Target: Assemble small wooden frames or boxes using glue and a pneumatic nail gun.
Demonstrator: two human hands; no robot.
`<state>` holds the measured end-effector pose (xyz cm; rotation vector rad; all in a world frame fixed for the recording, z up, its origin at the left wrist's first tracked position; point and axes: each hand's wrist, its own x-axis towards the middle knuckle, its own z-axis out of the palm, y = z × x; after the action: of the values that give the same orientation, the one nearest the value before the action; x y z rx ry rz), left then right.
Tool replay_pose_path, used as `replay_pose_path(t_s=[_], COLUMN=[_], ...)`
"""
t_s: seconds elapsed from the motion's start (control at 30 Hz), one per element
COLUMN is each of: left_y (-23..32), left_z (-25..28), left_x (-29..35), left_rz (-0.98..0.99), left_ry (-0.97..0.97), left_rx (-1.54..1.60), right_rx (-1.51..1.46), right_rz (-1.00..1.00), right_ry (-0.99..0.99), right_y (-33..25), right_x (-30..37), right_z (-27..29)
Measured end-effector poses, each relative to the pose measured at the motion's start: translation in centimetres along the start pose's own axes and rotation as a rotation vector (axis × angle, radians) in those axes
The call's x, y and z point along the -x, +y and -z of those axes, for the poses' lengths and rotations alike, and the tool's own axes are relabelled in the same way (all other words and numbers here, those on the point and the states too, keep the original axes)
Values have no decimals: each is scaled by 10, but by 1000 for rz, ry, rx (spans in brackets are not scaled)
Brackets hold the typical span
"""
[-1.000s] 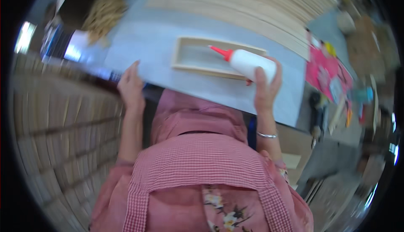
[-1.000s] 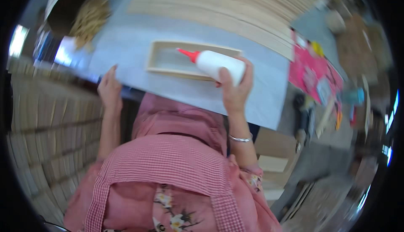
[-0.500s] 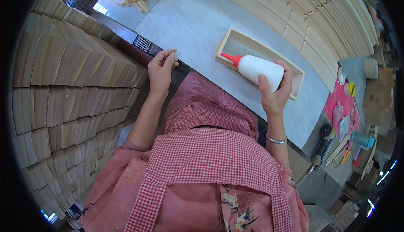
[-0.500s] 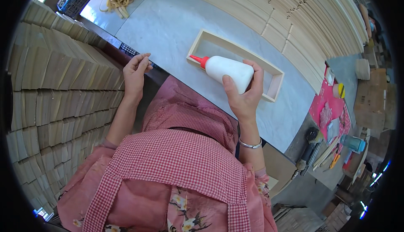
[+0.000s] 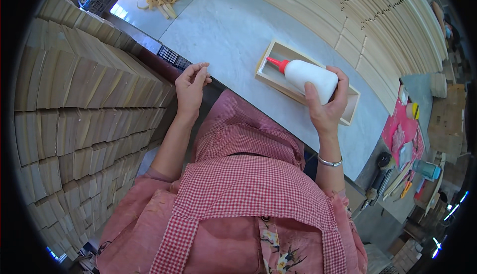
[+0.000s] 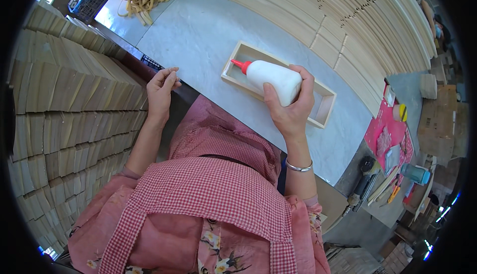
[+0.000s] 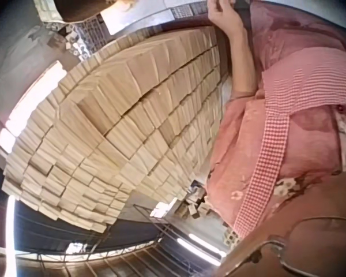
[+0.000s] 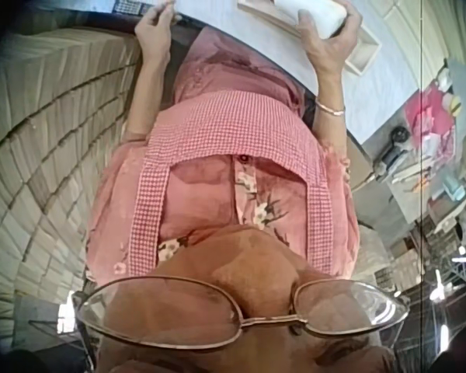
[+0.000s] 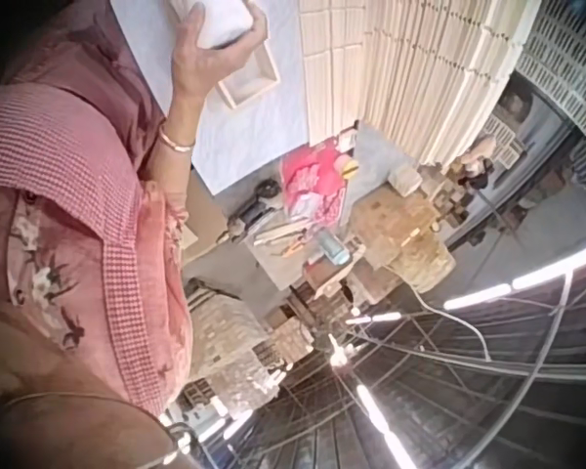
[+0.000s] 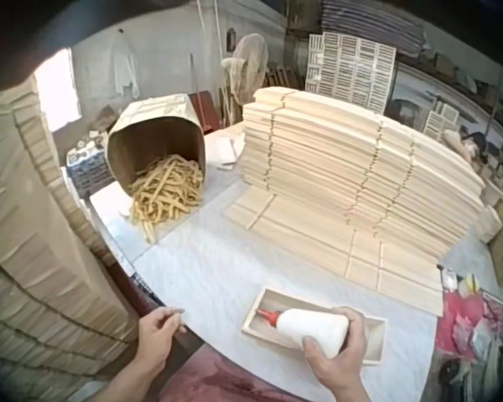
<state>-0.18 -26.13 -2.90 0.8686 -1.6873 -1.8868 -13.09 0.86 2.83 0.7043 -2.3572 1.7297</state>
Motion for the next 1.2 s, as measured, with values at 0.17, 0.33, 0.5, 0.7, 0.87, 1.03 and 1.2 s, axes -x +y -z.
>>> replay_pose_path(t_s=[0.17, 0.33, 0.5, 0.7, 0.87, 1.03, 1.2], left_y=[0, 0, -2, -6, -6, -3, -6], left_z=[4, 6, 8, 9, 7, 2, -1], left_x=[-2, -3, -2, -1, 0, 2, 4], left_rz=[14, 16, 20, 26, 39, 66, 78], left_ry=[13, 25, 33, 33, 37, 48, 53], left_rx=[-13, -13, -16, -24, -19, -16, -6], right_rx=[36, 91, 126, 161, 220, 272, 320], right_rz=[22, 55, 86, 54, 49, 35, 1], right_ry=[25, 61, 93, 122, 171, 236, 297], right_y=[3, 6, 5, 2, 5, 13, 17], right_x=[-14, -25, -31, -26, -15, -3, 9], right_z=[-3, -7, -3, 12, 35, 61, 86])
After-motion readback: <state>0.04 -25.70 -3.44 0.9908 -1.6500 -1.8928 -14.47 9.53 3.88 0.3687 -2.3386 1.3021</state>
